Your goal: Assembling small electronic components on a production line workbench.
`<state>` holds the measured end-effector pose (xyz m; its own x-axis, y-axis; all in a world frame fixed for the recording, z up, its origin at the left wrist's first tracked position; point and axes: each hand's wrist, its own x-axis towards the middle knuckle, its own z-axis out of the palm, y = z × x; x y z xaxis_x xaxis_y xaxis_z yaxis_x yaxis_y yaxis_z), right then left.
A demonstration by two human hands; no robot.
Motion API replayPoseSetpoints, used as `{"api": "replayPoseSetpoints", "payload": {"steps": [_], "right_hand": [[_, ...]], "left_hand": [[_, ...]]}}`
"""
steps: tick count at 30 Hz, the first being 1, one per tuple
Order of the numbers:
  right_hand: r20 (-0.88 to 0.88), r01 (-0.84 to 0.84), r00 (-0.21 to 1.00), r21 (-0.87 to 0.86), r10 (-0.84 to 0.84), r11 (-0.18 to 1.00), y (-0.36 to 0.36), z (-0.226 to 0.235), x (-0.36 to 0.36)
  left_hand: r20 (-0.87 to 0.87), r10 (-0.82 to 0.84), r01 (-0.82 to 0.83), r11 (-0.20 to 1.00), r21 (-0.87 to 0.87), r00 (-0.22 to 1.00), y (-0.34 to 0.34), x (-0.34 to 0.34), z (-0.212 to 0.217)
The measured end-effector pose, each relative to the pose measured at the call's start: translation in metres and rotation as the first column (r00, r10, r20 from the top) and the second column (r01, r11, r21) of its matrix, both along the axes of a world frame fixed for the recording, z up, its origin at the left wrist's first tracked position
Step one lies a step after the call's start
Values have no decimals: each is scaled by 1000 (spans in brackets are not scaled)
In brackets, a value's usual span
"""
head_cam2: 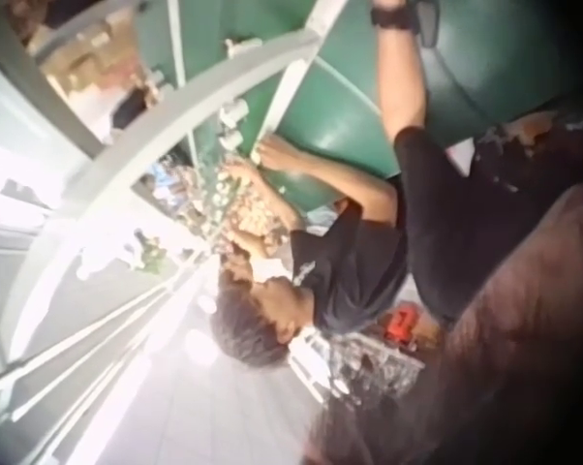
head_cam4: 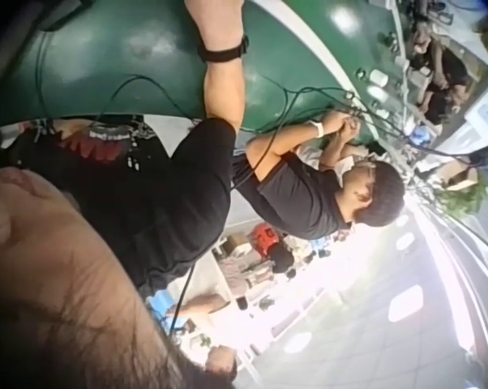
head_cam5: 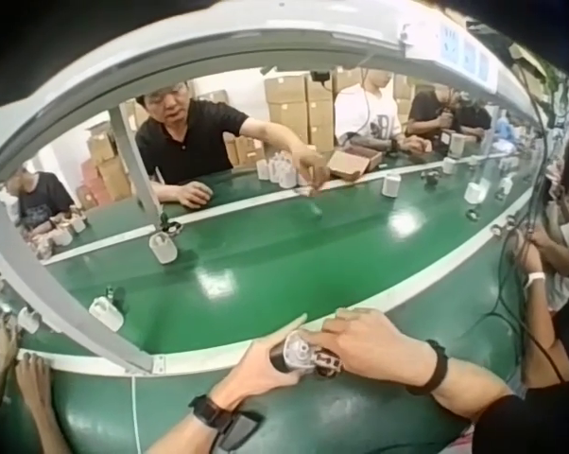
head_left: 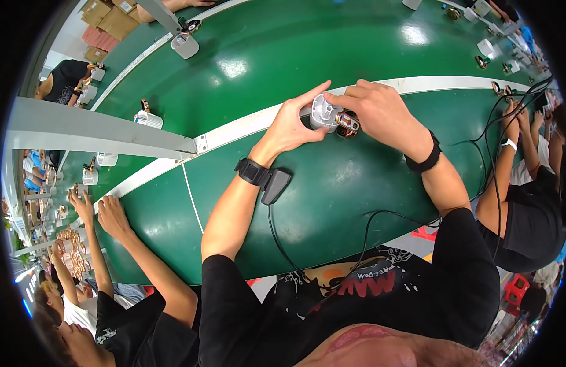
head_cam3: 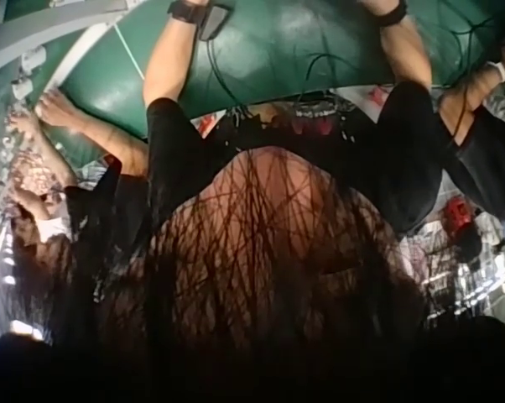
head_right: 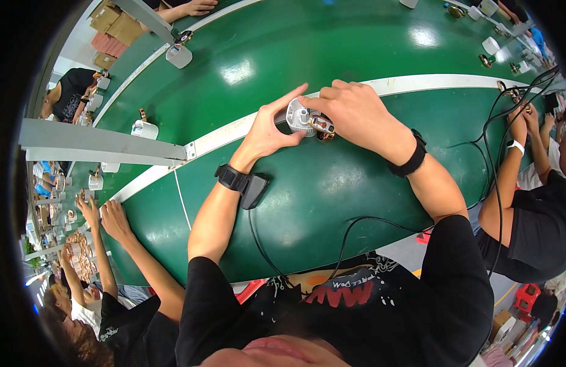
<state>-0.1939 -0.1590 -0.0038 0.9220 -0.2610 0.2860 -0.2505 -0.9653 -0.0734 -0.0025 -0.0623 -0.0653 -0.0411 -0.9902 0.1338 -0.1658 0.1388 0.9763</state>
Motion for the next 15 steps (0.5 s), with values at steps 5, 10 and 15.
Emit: {"api": "replayPoseSetpoints", "payload": {"steps": [5,10,15], "right_hand": [[23,31,999,-5,-31,999,5,-2,4],[-50,68,996,6,-67,998,9,-3,3],[-45,20,999,41,-18,999,5,2,-2]], "left_hand": [[-4,-7,7,1000,9,1000,-1,2,2],[2,-11,11,1000,0,1000,-2,2,1],[54,-9,9,1000,-14,998,0,0,1]]}}
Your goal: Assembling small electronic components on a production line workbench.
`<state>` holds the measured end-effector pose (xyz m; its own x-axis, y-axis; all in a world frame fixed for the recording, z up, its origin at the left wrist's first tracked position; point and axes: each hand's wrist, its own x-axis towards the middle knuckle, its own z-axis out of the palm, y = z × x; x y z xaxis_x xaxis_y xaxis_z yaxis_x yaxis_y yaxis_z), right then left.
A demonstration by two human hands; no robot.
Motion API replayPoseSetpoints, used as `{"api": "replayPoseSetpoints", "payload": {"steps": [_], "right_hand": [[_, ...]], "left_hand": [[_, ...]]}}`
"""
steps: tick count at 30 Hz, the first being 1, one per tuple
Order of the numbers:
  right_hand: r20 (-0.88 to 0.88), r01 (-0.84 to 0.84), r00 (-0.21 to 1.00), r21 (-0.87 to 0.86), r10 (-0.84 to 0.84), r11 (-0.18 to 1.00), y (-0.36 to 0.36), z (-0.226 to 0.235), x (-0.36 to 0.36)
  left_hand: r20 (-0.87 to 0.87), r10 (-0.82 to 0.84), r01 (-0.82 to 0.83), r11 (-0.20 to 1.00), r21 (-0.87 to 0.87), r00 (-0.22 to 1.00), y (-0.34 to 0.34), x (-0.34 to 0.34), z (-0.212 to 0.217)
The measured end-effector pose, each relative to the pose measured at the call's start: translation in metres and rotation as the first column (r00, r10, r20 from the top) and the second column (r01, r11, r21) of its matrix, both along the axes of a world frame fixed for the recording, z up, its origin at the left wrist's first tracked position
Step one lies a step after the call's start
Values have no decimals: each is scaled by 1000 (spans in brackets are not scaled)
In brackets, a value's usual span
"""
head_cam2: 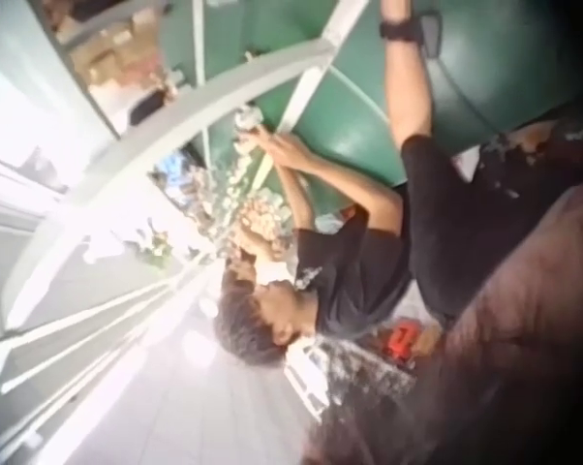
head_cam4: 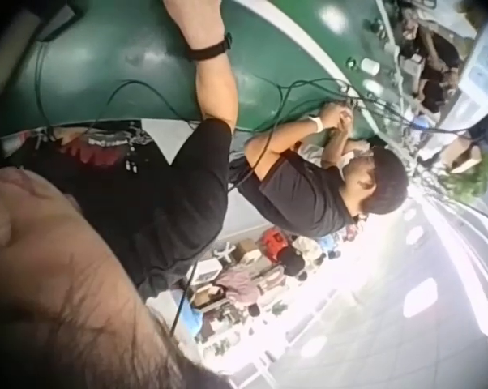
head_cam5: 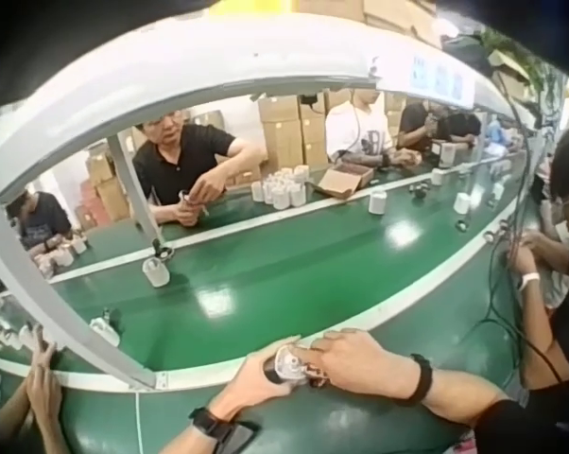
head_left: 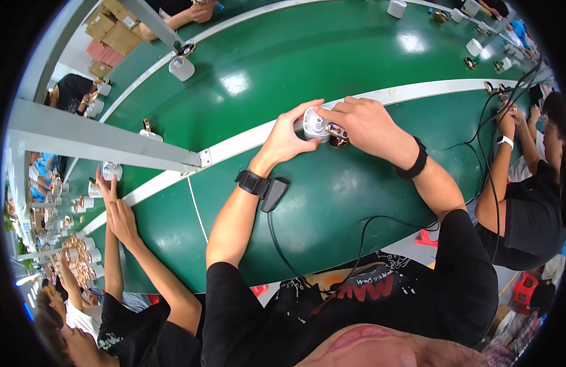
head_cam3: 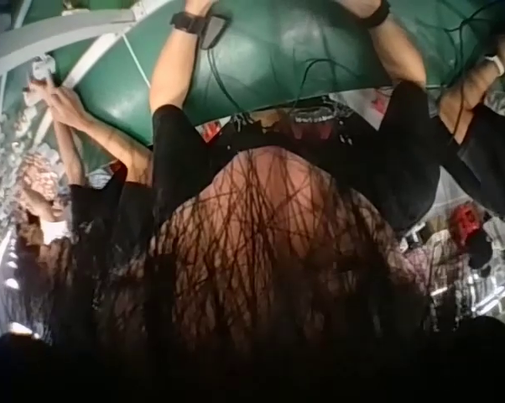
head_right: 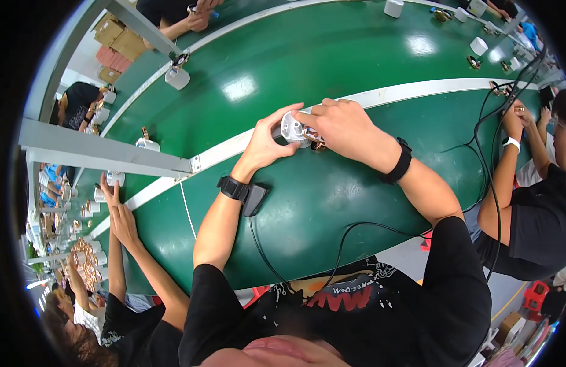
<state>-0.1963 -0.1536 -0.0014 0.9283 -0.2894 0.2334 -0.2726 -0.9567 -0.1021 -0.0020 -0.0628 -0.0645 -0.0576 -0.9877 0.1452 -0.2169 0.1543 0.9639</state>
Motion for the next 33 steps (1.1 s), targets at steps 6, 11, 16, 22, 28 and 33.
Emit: {"api": "replayPoseSetpoints", "payload": {"steps": [6,11,16,22,28,33], "right_hand": [[255,0,952,548,-168,836,-61,-2,-19],[-59,577,790,406,-610,708,-151,-52,-65],[142,314,831,679,-538,664,-179,-74,-80],[299,391,679,627,-671,674,-186,-73,-99],[374,594,653,288,-659,751,-191,-77,-108],[312,663,658,191,-685,724,-173,-85,-101]], "left_hand": [[-60,234,-236,971,-28,970,-9,21,-8],[-22,639,-638,763,-107,769,-11,83,-26],[-52,797,-792,588,-168,602,1,119,-40],[110,895,-863,445,-240,432,0,109,-33],[192,931,-863,361,-354,311,4,106,-30],[232,949,-867,292,-404,212,3,92,-24]]}}
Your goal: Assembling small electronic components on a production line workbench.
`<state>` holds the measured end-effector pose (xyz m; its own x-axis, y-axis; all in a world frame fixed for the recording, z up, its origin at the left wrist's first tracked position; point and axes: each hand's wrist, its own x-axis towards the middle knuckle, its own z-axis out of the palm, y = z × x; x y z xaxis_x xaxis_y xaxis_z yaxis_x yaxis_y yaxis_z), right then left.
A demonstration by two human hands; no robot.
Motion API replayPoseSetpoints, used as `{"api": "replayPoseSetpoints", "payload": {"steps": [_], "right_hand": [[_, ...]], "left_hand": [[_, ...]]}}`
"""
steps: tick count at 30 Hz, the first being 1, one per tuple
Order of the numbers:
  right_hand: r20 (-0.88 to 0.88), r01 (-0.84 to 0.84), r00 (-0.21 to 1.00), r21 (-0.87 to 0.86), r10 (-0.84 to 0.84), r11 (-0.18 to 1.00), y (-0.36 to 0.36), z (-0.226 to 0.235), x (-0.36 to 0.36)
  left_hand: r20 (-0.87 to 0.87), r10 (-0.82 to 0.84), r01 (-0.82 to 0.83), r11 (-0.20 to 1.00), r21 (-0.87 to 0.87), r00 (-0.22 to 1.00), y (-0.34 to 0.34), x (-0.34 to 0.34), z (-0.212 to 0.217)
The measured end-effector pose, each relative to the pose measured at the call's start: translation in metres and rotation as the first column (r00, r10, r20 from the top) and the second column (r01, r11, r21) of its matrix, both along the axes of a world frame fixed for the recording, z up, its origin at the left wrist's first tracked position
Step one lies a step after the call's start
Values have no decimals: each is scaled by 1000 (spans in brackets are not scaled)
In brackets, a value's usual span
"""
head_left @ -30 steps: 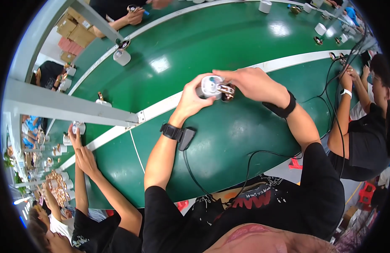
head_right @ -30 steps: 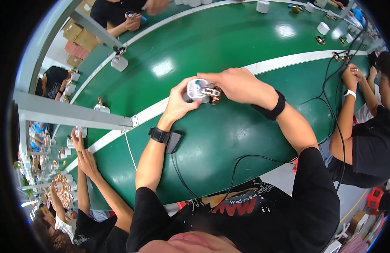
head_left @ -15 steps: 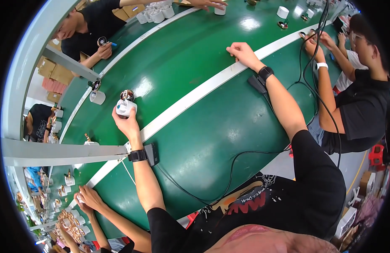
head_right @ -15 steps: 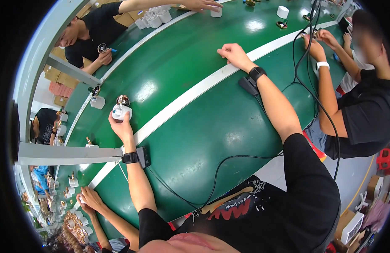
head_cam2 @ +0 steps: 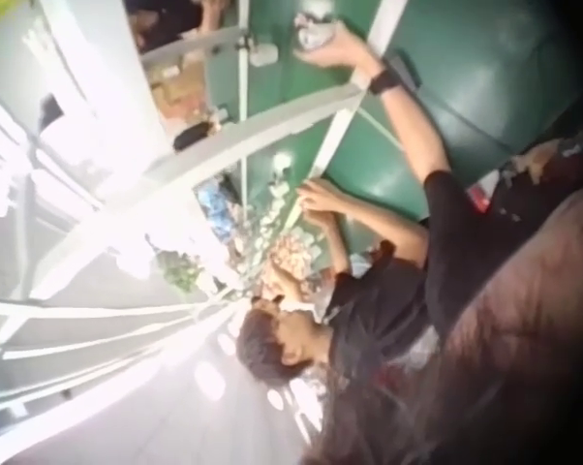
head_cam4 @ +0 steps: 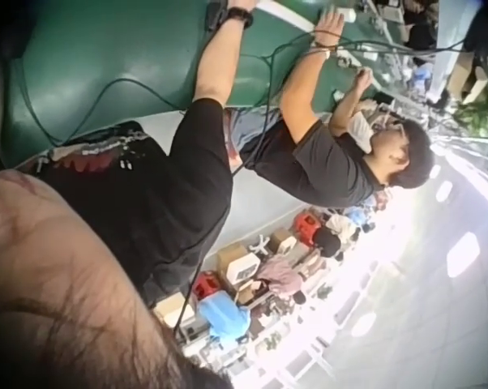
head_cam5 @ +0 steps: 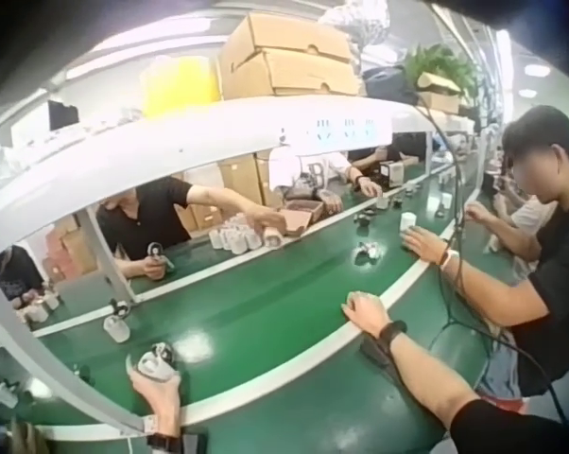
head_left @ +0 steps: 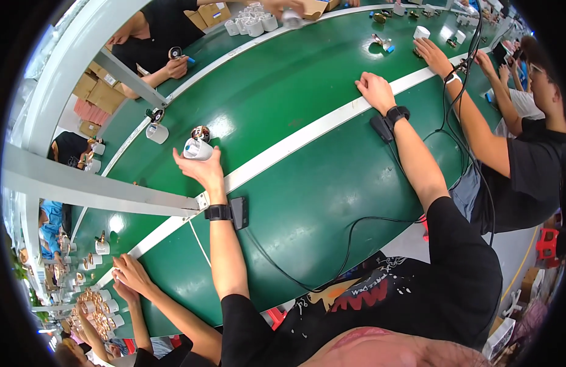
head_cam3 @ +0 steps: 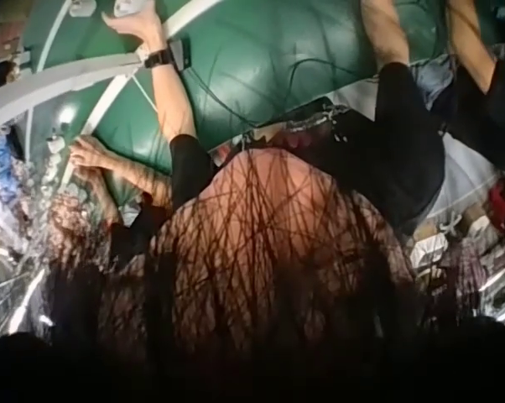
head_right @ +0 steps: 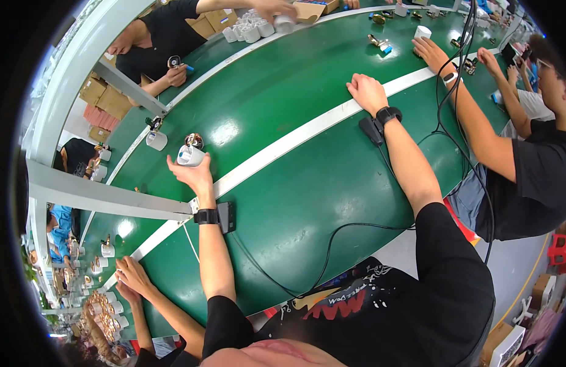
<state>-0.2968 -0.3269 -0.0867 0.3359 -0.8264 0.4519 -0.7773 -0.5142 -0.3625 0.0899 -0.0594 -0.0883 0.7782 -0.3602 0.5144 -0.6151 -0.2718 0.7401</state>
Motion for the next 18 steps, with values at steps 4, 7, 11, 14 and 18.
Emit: {"api": "replayPoseSetpoints", "payload": {"steps": [4,7,11,14,18], "right_hand": [[-62,-16,998,-37,13,999,29,5,10],[-69,22,997,-67,-26,997,46,6,15],[-11,-49,999,-84,48,995,45,-2,12],[-28,-127,992,-105,125,986,45,7,14],[-9,-228,974,-48,228,972,39,8,9]], "left_hand": [[-19,60,-60,998,11,998,-3,-1,6],[-24,102,-101,994,36,994,1,-2,5],[-24,149,-147,987,58,989,1,-4,3],[-64,186,-183,982,54,981,2,-14,7],[-68,226,-226,974,12,972,1,-22,8]]}}
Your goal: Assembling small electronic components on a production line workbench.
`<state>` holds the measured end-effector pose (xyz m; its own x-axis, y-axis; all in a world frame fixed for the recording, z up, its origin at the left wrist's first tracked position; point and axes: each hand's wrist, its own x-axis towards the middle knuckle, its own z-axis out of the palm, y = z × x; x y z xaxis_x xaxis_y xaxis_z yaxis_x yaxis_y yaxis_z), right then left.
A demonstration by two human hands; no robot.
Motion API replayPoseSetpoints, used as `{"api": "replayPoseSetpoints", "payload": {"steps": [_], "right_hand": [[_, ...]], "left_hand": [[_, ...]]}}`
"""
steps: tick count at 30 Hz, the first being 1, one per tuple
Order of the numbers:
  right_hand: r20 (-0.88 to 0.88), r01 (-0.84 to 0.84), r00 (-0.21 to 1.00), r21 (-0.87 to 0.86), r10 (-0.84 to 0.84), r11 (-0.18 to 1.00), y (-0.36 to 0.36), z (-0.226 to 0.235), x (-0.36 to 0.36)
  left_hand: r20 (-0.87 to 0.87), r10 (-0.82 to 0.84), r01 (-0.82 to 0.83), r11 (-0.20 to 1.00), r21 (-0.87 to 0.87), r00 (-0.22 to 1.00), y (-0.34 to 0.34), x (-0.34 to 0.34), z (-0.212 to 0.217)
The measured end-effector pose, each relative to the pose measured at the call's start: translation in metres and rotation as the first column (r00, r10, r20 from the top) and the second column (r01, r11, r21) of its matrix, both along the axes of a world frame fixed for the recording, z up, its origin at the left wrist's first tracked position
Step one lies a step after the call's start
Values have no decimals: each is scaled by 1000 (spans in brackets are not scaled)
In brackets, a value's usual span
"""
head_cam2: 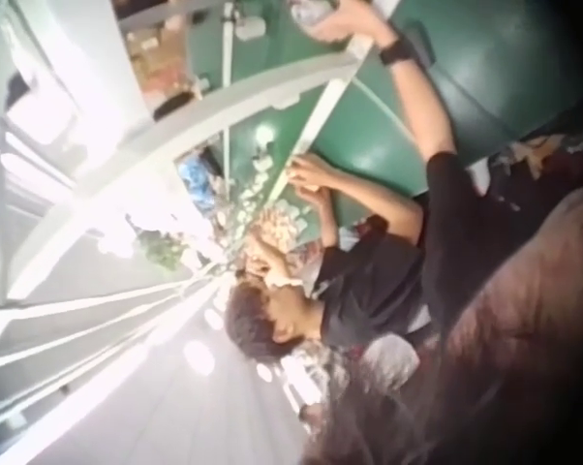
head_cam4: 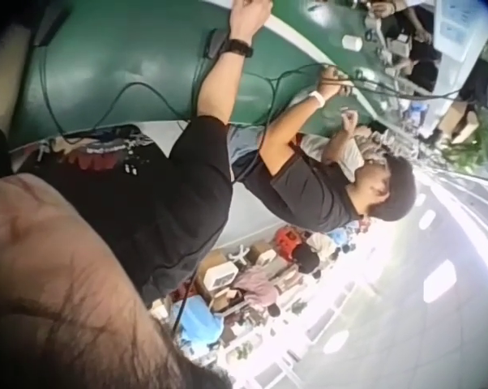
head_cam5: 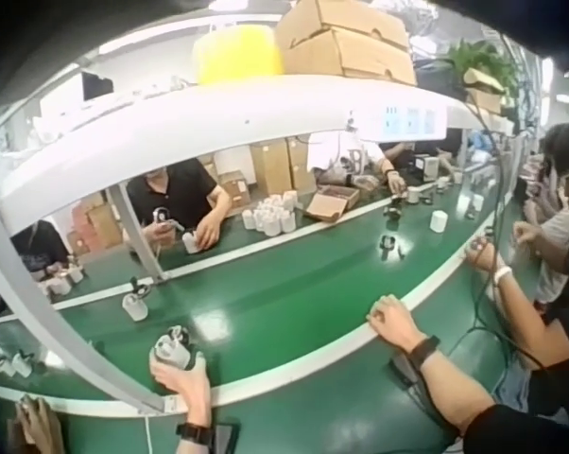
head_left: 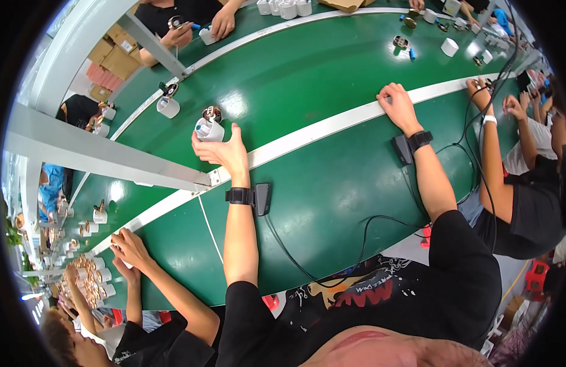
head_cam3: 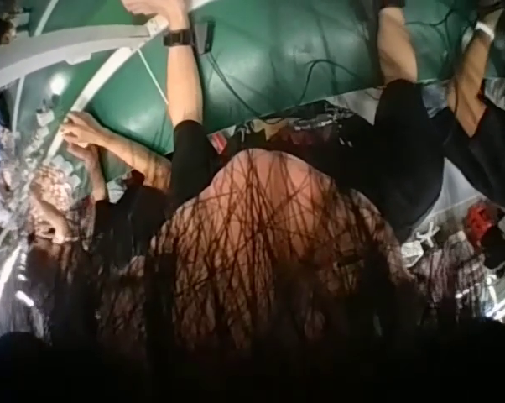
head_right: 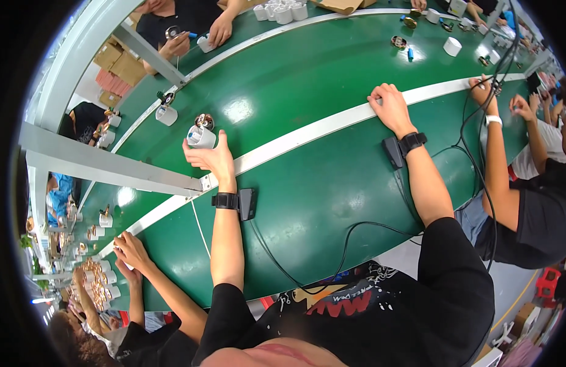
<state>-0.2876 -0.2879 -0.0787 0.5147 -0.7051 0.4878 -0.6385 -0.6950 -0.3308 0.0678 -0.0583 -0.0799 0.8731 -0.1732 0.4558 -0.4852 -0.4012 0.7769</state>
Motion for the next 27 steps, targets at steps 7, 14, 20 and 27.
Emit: {"api": "replayPoseSetpoints", "payload": {"steps": [7,14,20,27], "right_hand": [[44,-42,998,62,40,997,6,3,7],[86,-25,996,79,18,997,5,0,10],[143,-14,990,208,-16,978,2,-2,9],[161,-29,987,210,-5,977,1,-5,11]], "left_hand": [[1,22,-22,997,-80,1000,7,-1,-3],[72,-268,273,959,-70,961,5,-21,-5],[-208,-680,633,731,-255,703,1,-23,-9],[-204,-694,701,711,-50,690,4,-29,-7]]}}
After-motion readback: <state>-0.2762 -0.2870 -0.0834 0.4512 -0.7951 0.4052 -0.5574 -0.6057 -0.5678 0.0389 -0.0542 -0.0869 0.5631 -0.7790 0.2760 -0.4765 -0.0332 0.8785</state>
